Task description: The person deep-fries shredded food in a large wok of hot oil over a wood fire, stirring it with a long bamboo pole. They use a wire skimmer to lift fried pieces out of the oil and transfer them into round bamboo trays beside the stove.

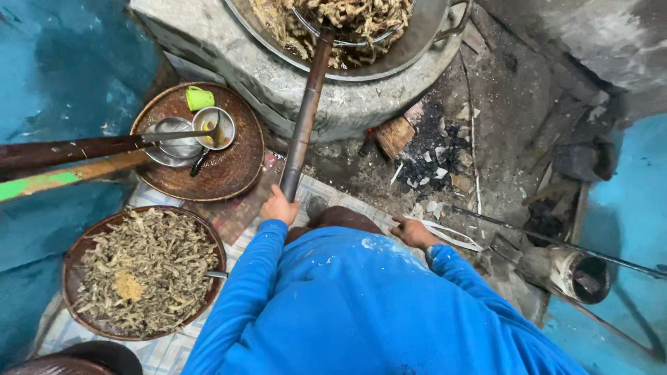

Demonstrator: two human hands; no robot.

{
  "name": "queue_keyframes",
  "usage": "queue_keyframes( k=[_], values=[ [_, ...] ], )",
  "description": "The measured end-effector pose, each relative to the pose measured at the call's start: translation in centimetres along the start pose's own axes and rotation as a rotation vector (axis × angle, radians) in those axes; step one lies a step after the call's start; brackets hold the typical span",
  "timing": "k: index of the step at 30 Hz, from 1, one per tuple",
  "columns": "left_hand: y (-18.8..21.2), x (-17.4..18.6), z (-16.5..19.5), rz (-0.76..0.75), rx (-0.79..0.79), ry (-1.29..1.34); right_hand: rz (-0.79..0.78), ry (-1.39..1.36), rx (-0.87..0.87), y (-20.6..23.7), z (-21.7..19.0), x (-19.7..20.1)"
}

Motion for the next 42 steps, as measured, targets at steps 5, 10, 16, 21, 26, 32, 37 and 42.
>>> queue_keyframes(
  k=[5,10,16,21,26,32,37,42],
  values=[
    [0.0,1.6,-0.8,0.045,-0.026,-0.040,0.212,0.047,-0.069,-1.7,-4.3,1.1],
    [-1.3,1.4,-0.9,0.000,0.007,-0.022,0.370,0.095,-0.045,-8.0,-7.0,7.8],
    [-4.5,0.6,-0.3,0.007,0.022,0.019,0.850,-0.045,0.172,-20.2,-8.7,24.1],
    [-7.6,-0.8,0.1,0.045,0.068,-0.022,1.002,0.054,0.143,-31.2,-8.9,33.9],
    [-9.8,-1.9,-0.3,0.069,0.053,0.020,0.965,0.020,0.146,-39.3,-8.6,37.0],
    [-10.7,-2.3,-1.2,0.038,0.129,0.011,0.865,0.006,0.122,-42.9,-10.3,38.0],
    [-10.1,-2.4,-0.8,0.065,0.087,0.078,0.701,0.265,0.009,-43.1,-11.4,42.0],
    [-9.2,-2.4,-0.4,0.053,0.062,0.095,0.951,-0.275,0.218,-40.8,-11.8,47.7]
  ],
)
Point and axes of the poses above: each hand's wrist, its own y-axis away from the middle knuckle, its own x-axis out of the back of the hand, z = x × y, the point moved 6 cm from there along -y, towards the middle knuckle, and after that the axes turned 14 degrees about y, right-handed, at the moved point
